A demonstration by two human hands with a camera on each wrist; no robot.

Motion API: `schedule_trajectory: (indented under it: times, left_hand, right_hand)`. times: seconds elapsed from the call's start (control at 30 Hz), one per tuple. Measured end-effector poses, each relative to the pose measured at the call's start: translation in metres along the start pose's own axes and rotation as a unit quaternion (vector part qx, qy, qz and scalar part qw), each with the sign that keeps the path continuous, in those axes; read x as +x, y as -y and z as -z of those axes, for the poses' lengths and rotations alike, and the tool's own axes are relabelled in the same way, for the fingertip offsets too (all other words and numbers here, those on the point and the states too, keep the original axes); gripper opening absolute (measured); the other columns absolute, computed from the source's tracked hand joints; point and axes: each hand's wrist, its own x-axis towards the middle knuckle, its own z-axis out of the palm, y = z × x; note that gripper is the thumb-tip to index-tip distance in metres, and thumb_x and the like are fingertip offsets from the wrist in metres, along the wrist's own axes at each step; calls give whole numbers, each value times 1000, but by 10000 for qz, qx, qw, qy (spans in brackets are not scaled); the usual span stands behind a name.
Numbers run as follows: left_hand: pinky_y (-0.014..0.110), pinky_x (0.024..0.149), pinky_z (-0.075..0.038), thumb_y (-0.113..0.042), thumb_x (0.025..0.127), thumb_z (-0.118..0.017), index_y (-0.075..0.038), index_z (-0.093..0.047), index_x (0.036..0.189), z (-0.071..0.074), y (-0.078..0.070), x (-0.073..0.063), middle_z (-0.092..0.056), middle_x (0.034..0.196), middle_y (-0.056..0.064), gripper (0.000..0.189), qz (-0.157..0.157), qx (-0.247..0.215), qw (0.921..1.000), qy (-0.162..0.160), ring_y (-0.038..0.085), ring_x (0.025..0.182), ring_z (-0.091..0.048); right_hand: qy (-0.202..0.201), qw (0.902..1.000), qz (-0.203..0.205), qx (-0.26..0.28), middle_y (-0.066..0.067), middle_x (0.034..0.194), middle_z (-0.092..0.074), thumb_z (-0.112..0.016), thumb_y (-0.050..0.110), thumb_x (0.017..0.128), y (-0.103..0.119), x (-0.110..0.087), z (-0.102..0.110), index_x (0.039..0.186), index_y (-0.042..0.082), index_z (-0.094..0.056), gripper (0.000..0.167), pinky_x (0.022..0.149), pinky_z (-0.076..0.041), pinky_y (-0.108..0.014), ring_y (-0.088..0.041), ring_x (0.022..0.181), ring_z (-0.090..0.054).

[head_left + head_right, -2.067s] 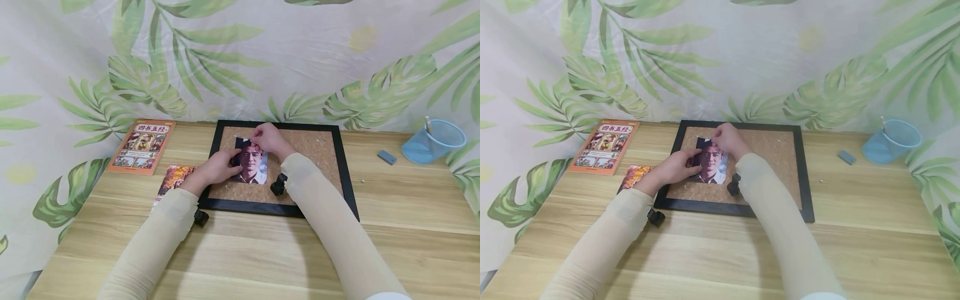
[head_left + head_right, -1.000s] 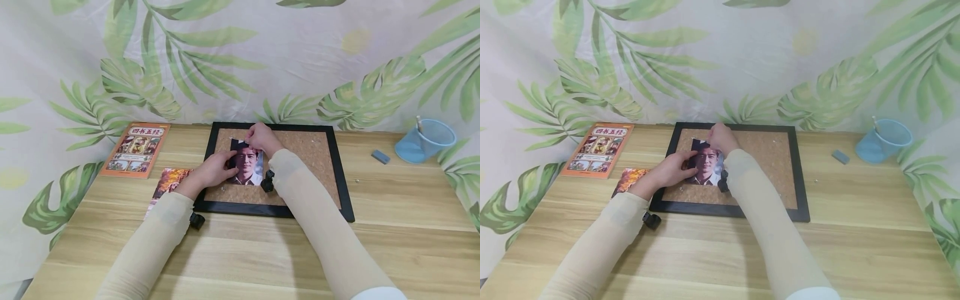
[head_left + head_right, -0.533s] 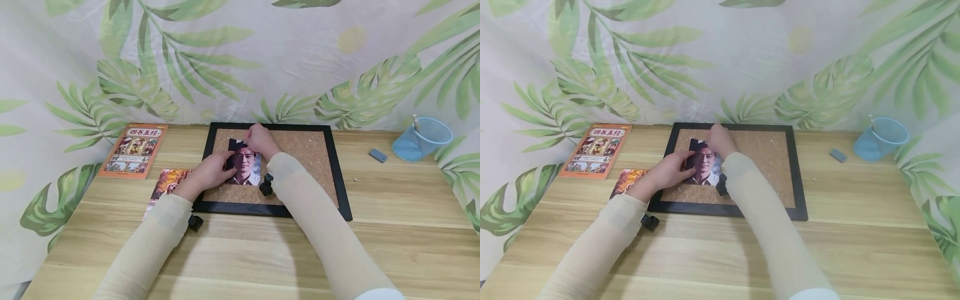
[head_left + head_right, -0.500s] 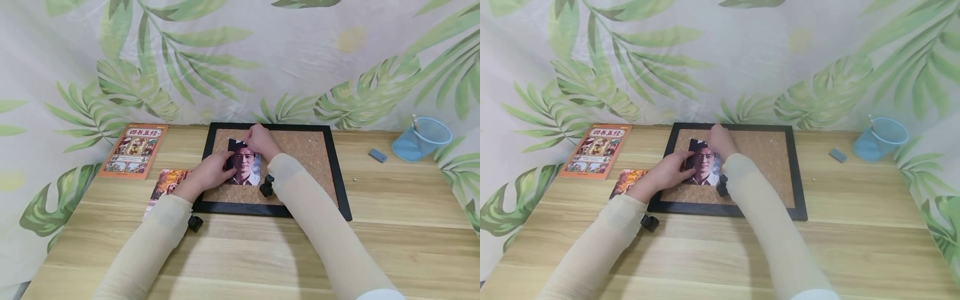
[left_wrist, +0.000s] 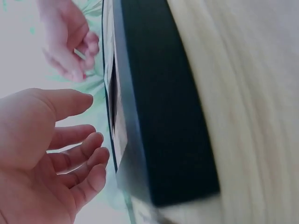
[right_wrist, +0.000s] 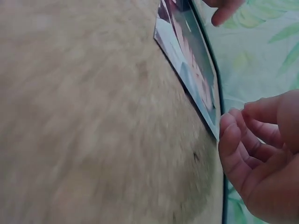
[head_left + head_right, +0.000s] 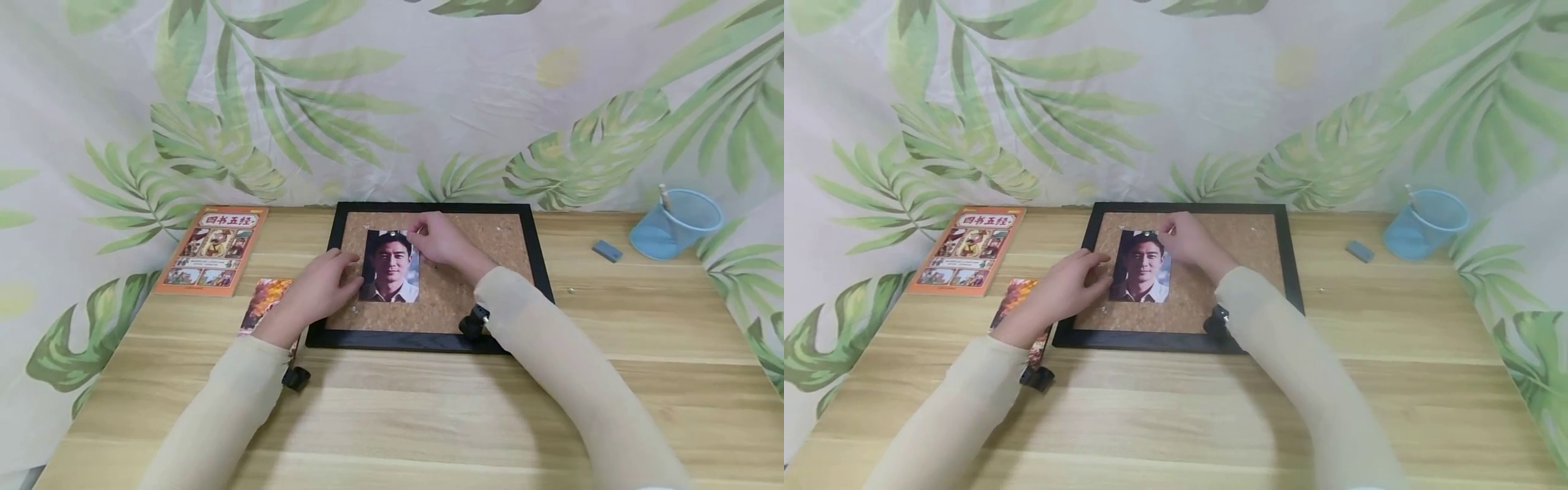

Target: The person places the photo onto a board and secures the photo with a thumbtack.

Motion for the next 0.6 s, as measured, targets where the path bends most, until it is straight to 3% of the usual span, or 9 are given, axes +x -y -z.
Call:
schedule_trajectory:
  times: [0.3,0.43,0.6]
  left_hand:
    - [44,74,-52,-21,106,-68,5,-67,137,15,22,-29,-66,100,15,41,255,-189,9994,-148,24,81,-59]
    - [46,75,-52,-24,107,-66,8,-65,138,24,36,-47,-66,103,18,44,541,-93,9984,-143,27,82,-60]
    - [61,87,-54,-35,108,-64,13,-58,141,31,54,-69,-63,124,36,58,1022,213,9944,154,47,102,-65]
  right_hand:
    - [-137,9981,408,-438,-12,104,-68,-60,18,109,-19,-48,27,115,3,-71,19,79,-50,-35,-24,91,-60]
    - [-157,9963,566,-620,-12,103,-69,-59,18,110,-33,-72,45,115,2,-70,20,81,-49,-36,-25,92,-61]
    - [-383,9939,610,-838,-11,97,-70,-61,17,110,-55,-102,70,113,1,-73,21,77,-49,-36,-22,85,-59]
